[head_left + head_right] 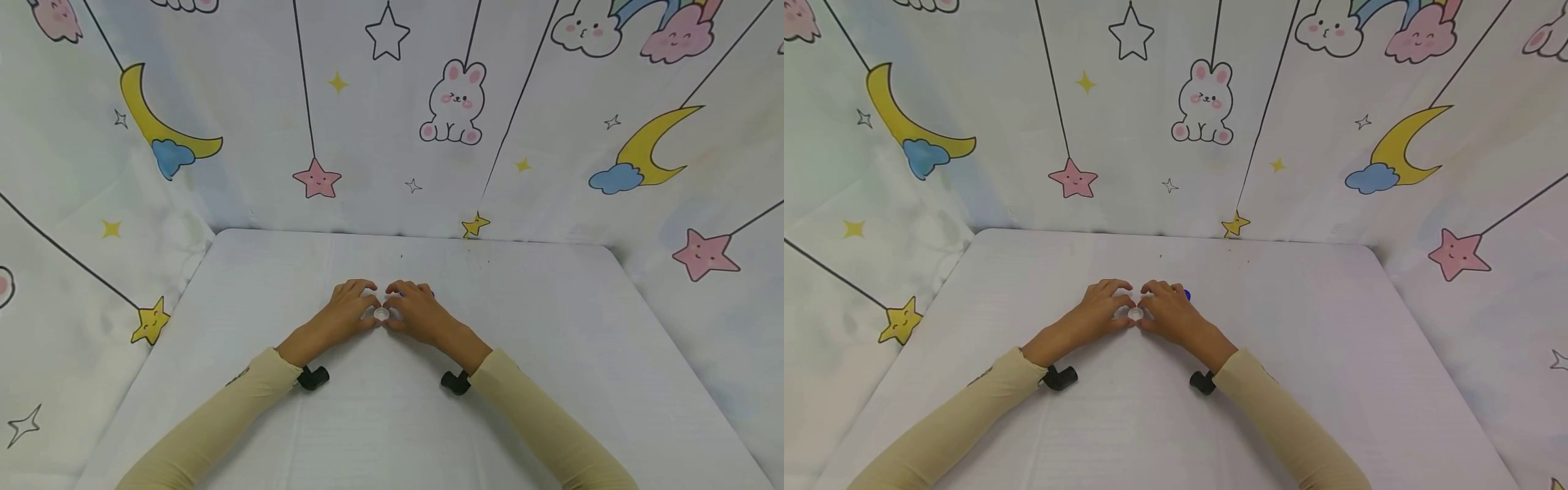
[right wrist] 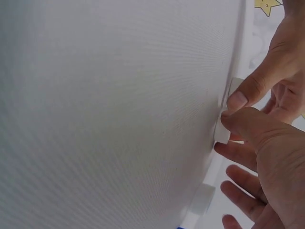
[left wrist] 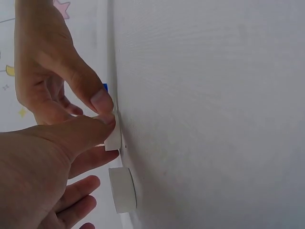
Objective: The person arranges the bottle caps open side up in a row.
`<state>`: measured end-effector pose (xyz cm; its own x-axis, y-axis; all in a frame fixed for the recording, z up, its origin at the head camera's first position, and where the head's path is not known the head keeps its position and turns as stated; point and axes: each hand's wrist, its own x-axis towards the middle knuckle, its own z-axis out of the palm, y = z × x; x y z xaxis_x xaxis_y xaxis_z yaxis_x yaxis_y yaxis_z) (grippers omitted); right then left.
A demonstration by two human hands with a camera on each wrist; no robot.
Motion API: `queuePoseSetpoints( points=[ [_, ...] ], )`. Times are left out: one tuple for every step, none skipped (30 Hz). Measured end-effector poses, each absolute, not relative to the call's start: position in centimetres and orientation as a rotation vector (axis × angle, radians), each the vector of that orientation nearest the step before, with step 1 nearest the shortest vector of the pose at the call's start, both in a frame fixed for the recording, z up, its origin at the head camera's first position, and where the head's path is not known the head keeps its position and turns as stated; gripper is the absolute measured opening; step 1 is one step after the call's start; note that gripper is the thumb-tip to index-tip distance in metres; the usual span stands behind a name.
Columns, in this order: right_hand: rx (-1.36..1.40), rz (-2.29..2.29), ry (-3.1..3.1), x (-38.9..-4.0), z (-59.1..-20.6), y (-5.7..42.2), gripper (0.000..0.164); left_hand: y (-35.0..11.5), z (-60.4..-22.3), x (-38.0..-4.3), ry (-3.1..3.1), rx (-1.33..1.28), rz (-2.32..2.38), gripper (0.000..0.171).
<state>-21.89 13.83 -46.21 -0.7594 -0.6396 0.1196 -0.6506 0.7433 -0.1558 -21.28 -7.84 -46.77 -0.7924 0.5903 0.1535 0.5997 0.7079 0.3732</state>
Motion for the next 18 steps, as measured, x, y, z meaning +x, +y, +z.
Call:
queuePoseSetpoints(
  points=[
    [1.067, 0.293, -2.878, -21.9, -46.2, 13.8, 0.027, -7.8, -46.8, -21.3, -2.888, -1.003, -0.636, 0.03],
    [1.067, 0.291, -2.882, -21.8, -46.1, 13.8, 0.027, -7.8, -46.8, -21.3, -2.894, -1.002, -0.628, 0.03],
    [1.067, 0.289, -2.886, -21.8, -46.1, 13.8, 0.028, -7.8, -46.8, -21.3, -2.9, -1.0, -0.624, 0.031],
    [1.065, 0.285, -2.89, -21.8, -46.0, 13.8, 0.028, -7.8, -46.8, -21.3, -2.905, -0.999, -0.62, 0.032],
    [1.065, 0.278, -2.898, -21.7, -45.9, 13.9, 0.029, -7.8, -46.8, -21.3, -2.914, -0.995, -0.619, 0.032],
    [1.06, 0.276, -2.909, -21.7, -45.8, 14.0, 0.03, -7.8, -46.7, -21.3, -2.925, -0.989, -0.623, 0.034],
    [1.053, 0.275, -2.92, -21.7, -45.7, 14.1, 0.031, -7.7, -46.7, -21.3, -2.935, -0.983, -0.626, 0.035],
    [1.042, 0.279, -2.931, -21.7, -45.5, 14.2, 0.033, -7.7, -46.6, -21.3, -2.945, -0.977, -0.628, 0.037],
    [1.027, 0.279, -2.942, -21.8, -45.3, 14.4, 0.034, -7.7, -46.5, -21.3, -2.943, -0.972, -0.632, 0.038],
    [1.009, 0.289, -2.951, -21.9, -45.1, 14.6, 0.035, -7.6, -46.4, -21.3, -2.943, -0.965, -0.64, 0.039],
    [0.988, 0.297, -2.96, -22.0, -44.8, 14.8, 0.036, -7.6, -46.3, -21.4, -2.939, -0.957, -0.646, 0.04],
    [0.964, 0.307, -2.965, -22.1, -44.5, 15.0, 0.037, -7.5, -46.2, -21.5, -2.927, -0.954, -0.647, 0.04],
    [0.942, 0.312, -2.965, -22.2, -44.3, 15.3, 0.037, -7.4, -46.0, -21.6, -2.915, -0.951, -0.646, 0.04],
    [0.918, 0.32, -2.967, -22.4, -44.1, 15.5, 0.038, -7.3, -45.9, -21.7, -2.9, -0.95, -0.644, 0.039],
    [0.893, 0.328, -2.97, -22.5, -43.9, 15.8, 0.039, -7.2, -45.7, -21.9, -2.885, -0.951, -0.643, 0.038],
    [0.87, 0.336, -2.972, -22.7, -43.6, 16.1, 0.04, -7.0, -45.6, -22.1, -2.877, -0.952, -0.636, 0.038],
    [0.847, 0.339, -2.978, -22.8, -43.5, 16.3, 0.041, -6.9, -45.4, -22.3, -2.866, -0.957, -0.627, 0.038],
    [0.828, 0.344, -2.986, -23.0, -43.3, 16.5, 0.042, -6.7, -45.3, -22.5, -2.859, -0.962, -0.615, 0.038]
  ],
)
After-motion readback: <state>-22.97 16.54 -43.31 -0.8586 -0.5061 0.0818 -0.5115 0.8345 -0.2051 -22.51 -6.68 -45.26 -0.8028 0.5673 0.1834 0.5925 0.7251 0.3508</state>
